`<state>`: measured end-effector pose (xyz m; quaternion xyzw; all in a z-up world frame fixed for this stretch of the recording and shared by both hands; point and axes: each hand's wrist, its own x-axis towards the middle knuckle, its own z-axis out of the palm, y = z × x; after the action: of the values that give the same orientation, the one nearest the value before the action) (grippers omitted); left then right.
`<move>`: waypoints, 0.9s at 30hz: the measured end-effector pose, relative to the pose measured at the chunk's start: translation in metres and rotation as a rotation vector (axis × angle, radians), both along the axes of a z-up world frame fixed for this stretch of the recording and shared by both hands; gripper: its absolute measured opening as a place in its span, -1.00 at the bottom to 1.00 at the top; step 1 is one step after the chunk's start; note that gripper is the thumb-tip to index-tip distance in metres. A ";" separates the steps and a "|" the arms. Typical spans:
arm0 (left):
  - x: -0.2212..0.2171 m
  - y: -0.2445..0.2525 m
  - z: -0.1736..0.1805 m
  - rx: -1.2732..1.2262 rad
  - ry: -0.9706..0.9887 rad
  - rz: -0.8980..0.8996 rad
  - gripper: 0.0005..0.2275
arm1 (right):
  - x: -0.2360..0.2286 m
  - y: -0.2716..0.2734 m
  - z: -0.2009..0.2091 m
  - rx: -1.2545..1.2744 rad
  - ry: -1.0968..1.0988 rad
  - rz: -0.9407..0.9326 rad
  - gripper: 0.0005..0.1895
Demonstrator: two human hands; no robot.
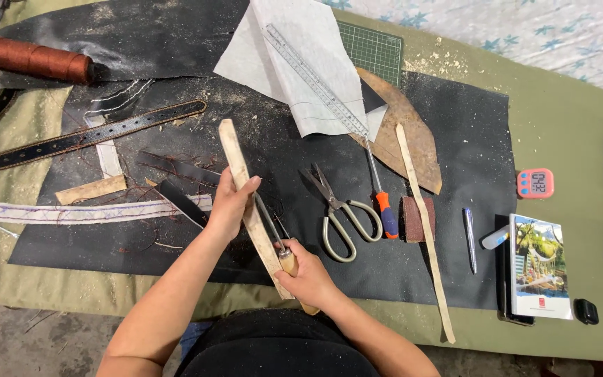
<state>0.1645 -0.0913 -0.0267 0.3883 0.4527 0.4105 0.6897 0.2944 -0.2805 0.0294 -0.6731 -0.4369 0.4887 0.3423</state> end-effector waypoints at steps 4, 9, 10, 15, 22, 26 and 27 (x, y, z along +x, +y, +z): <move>0.004 0.005 -0.002 -0.035 -0.016 -0.001 -0.34 | 0.003 -0.009 -0.015 0.037 0.061 -0.067 -0.39; 0.009 0.005 -0.018 0.020 0.004 0.013 -0.67 | 0.010 -0.013 -0.011 0.137 0.192 -0.119 -0.58; 0.009 -0.002 -0.005 0.023 0.003 0.013 -0.67 | 0.014 -0.013 -0.017 0.139 0.191 -0.119 -0.58; 0.016 -0.031 -0.001 0.009 -0.137 -0.005 -0.88 | 0.028 -0.017 -0.046 0.196 0.371 -0.170 -0.62; 0.012 -0.045 -0.003 0.068 -0.072 -0.192 -0.86 | 0.019 -0.019 -0.027 0.130 0.327 -0.176 -0.61; 0.001 -0.035 -0.020 0.211 0.063 -0.218 -0.83 | 0.020 -0.013 0.001 0.142 0.168 -0.168 -0.62; -0.003 -0.033 -0.021 0.249 0.108 -0.226 -0.83 | 0.022 -0.013 0.003 0.141 0.092 -0.181 -0.64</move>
<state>0.1615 -0.1244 -0.0481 0.5407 0.3883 0.3618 0.6526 0.3163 -0.2932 0.0326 -0.6609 -0.3915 0.4541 0.4514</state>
